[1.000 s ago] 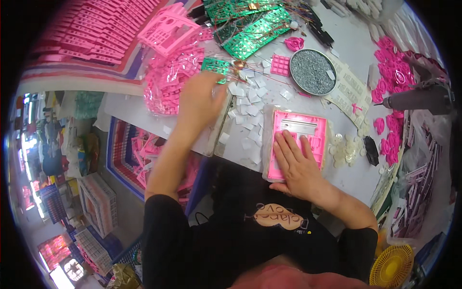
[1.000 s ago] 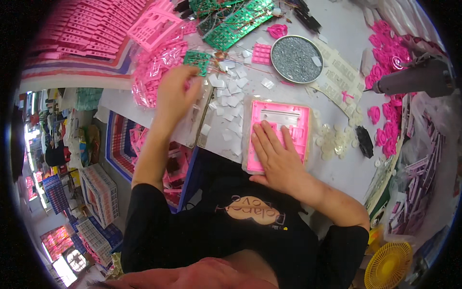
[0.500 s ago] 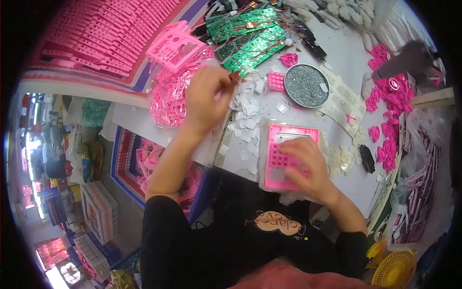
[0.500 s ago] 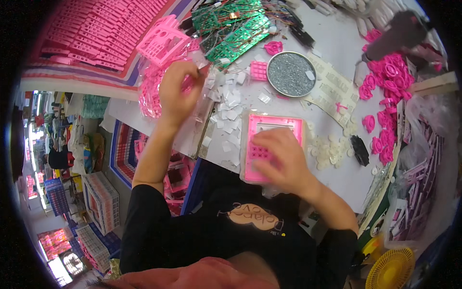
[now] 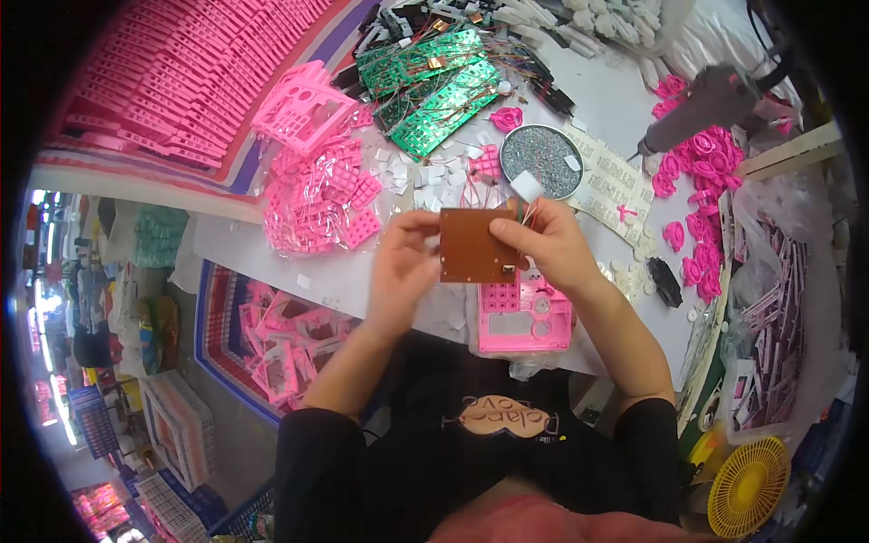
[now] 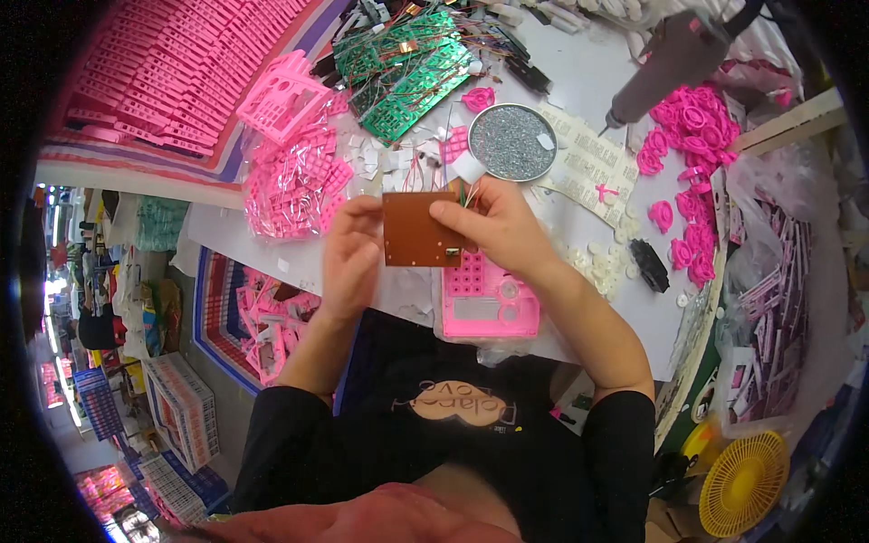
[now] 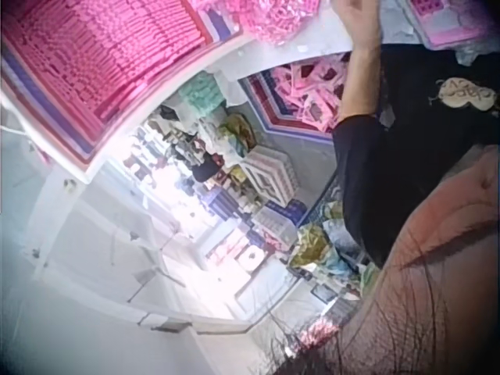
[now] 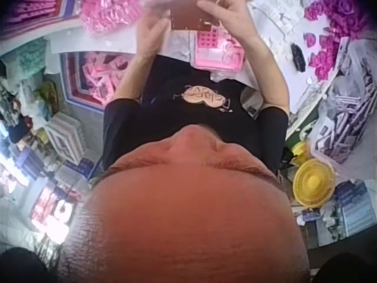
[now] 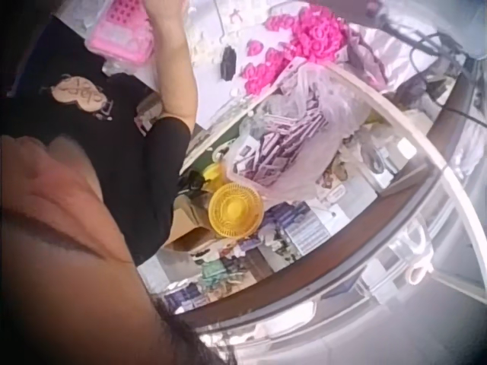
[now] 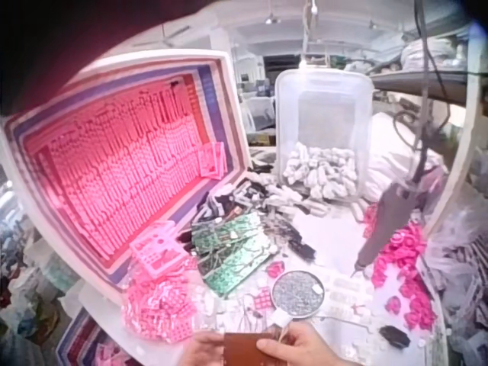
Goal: Assemble electronic components and plastic casings for a toy cash register using a hot glue gun.
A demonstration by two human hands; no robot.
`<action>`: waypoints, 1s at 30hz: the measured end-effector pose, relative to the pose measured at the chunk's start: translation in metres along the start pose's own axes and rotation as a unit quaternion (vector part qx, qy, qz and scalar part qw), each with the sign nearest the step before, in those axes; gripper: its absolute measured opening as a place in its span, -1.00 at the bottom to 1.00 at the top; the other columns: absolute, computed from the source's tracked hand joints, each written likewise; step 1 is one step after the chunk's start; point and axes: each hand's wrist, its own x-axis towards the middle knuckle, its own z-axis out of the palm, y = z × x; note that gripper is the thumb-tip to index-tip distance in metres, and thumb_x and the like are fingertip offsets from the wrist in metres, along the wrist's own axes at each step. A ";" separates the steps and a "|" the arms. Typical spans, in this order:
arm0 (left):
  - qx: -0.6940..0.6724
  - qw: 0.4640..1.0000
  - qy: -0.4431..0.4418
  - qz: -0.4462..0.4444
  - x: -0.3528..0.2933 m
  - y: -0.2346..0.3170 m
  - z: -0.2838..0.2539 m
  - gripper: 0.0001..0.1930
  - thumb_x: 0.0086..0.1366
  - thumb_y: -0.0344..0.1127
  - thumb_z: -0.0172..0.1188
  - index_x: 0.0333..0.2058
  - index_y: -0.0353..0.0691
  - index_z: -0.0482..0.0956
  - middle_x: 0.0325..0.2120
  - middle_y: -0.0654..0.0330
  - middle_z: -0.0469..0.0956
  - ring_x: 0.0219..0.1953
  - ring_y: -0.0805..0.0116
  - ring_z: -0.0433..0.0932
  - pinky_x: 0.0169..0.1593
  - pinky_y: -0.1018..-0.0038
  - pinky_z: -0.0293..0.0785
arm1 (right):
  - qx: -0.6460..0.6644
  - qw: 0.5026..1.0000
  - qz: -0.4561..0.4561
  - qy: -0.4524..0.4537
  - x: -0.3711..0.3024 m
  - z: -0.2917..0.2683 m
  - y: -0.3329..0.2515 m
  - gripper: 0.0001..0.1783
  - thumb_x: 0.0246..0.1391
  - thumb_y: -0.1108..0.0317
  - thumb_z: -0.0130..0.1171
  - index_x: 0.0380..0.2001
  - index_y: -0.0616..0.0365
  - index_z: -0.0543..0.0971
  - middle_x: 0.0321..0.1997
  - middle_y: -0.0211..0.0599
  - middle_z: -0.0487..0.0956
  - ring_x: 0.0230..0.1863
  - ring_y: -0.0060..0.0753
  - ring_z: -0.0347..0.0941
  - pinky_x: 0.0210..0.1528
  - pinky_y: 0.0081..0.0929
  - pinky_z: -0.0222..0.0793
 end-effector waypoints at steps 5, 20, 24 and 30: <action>0.110 0.950 -0.136 -0.258 -0.017 0.011 -0.002 -0.59 0.28 -0.34 0.23 0.08 -0.30 0.49 -0.21 0.21 0.56 -0.20 0.47 0.50 -0.07 0.47 0.40 | 0.064 0.995 -0.020 0.074 0.001 0.014 -0.005 -0.83 0.18 0.39 0.30 -0.23 0.24 0.59 -0.38 -0.42 0.63 -0.47 -0.69 0.50 -0.42 -0.65 0.45; -0.076 0.989 -0.031 -0.125 -0.009 -0.009 -0.021 -0.75 0.47 -0.43 0.03 0.01 -0.41 0.53 -0.11 0.06 0.64 -0.19 0.35 0.60 -0.08 0.34 0.55 | 0.213 0.969 -0.074 0.105 0.000 0.011 0.005 -0.77 0.34 0.29 0.12 -0.22 0.24 0.63 -0.39 -0.36 0.61 -0.44 -0.64 0.45 -0.52 -0.70 0.30; -0.098 0.987 -0.017 -0.122 -0.011 -0.015 -0.022 -0.77 0.47 -0.39 0.03 -0.03 -0.39 0.55 -0.12 0.04 0.64 -0.27 0.36 0.59 -0.16 0.38 0.53 | 0.262 0.957 -0.050 0.119 -0.005 0.014 0.011 -0.79 0.35 0.31 0.10 -0.20 0.23 0.62 -0.43 -0.42 0.55 -0.50 -0.65 0.39 -0.57 -0.71 0.21; -0.070 0.996 0.000 -0.050 -0.012 -0.018 -0.007 -0.74 0.48 -0.37 0.02 0.04 -0.37 0.49 -0.15 -0.02 0.64 -0.33 0.30 0.62 -0.18 0.38 0.60 | 0.160 0.968 -0.126 0.145 -0.015 0.015 0.016 -0.80 0.29 0.37 0.17 -0.15 0.28 0.63 -0.54 -0.50 0.48 -0.57 -0.69 0.35 -0.62 -0.72 0.15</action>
